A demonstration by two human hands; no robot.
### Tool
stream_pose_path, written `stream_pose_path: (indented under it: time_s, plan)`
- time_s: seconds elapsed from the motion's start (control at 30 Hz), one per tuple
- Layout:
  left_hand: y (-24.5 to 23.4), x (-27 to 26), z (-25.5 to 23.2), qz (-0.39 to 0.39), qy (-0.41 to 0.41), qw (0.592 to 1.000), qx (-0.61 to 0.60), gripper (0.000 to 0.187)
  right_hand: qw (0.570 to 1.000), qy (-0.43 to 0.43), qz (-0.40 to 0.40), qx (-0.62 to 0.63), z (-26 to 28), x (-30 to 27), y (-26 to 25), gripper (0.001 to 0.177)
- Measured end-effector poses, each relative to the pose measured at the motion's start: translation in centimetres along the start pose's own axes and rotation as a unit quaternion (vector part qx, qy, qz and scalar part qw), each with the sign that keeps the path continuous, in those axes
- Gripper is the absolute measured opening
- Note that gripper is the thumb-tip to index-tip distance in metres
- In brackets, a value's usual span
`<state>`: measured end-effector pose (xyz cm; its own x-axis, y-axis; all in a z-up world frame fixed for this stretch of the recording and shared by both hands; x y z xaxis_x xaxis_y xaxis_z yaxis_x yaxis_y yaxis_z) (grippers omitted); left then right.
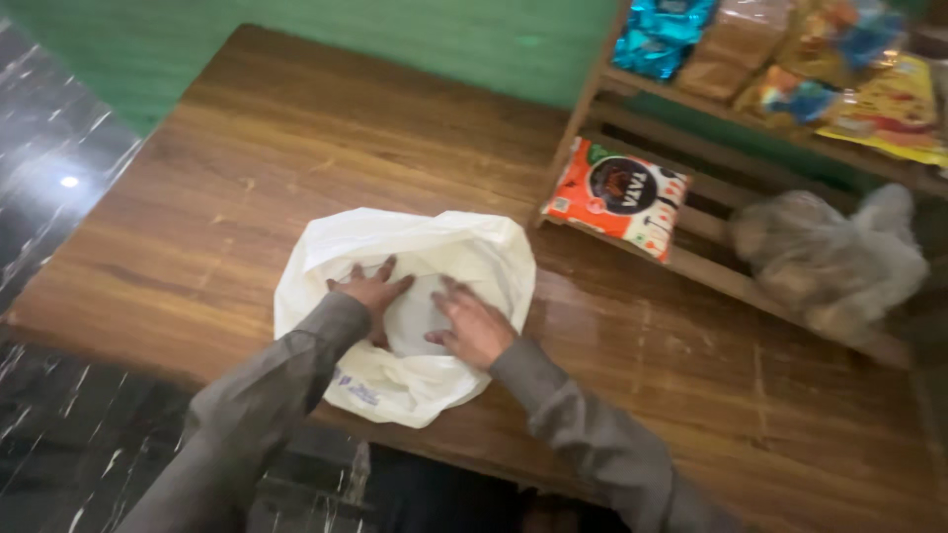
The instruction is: The person places various packaged grocery items onto a wooden shelf, then removes them and packs them into a white plastic bag. Items handled include biscuits, noodles, grains, and salt.
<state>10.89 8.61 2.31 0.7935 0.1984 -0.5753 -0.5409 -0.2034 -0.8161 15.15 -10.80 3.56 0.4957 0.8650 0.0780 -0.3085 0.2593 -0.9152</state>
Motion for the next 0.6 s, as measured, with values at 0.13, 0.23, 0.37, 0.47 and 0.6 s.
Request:
stream_pose_path:
  time_s: [0.13, 0.23, 0.37, 0.47, 0.6]
  plan:
    - [-0.9, -0.7, -2.1, -0.181, 0.150, 0.969, -0.071, 0.071, 0.983, -0.047, -0.116, 0.135, -0.2, -4.1, -2.1, 0.040]
    - [-2.1, -2.6, -5.4, -0.287, 0.245, 0.915, -0.145, 0.033, 0.965, 0.076, -0.125, 0.217, -1.0, -7.5, -4.5, 0.033]
    - [-2.7, -6.3, -11.1, -0.294, 0.314, 0.863, -0.264, 0.020, 0.958, 0.098, -0.200, 0.179, -2.8, -11.8, -6.4, 0.029]
    - [-2.6, -8.2, -15.0, -0.313, 0.342, 0.830, -0.310, 0.020, 0.957, 0.103, -0.235, 0.138, -5.5, -14.9, -6.5, 0.030]
    - [-0.2, -8.4, -19.7, -0.221, 0.287, 0.828, -0.428, 0.026, 0.930, 0.177, -0.243, 0.210, -9.2, -19.3, -6.0, 0.028]
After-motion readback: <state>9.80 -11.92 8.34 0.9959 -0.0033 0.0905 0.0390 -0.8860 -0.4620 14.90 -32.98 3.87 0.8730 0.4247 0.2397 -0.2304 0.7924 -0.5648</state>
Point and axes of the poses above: each hand's wrist, its own x-axis towards the middle knuckle, its own y-axis out of the palm, z = x × y, the point moved 2 cm from there along x, towards the middle knuckle, and after that the axes turned 5 degrees about -x, right-handed, at the moved point
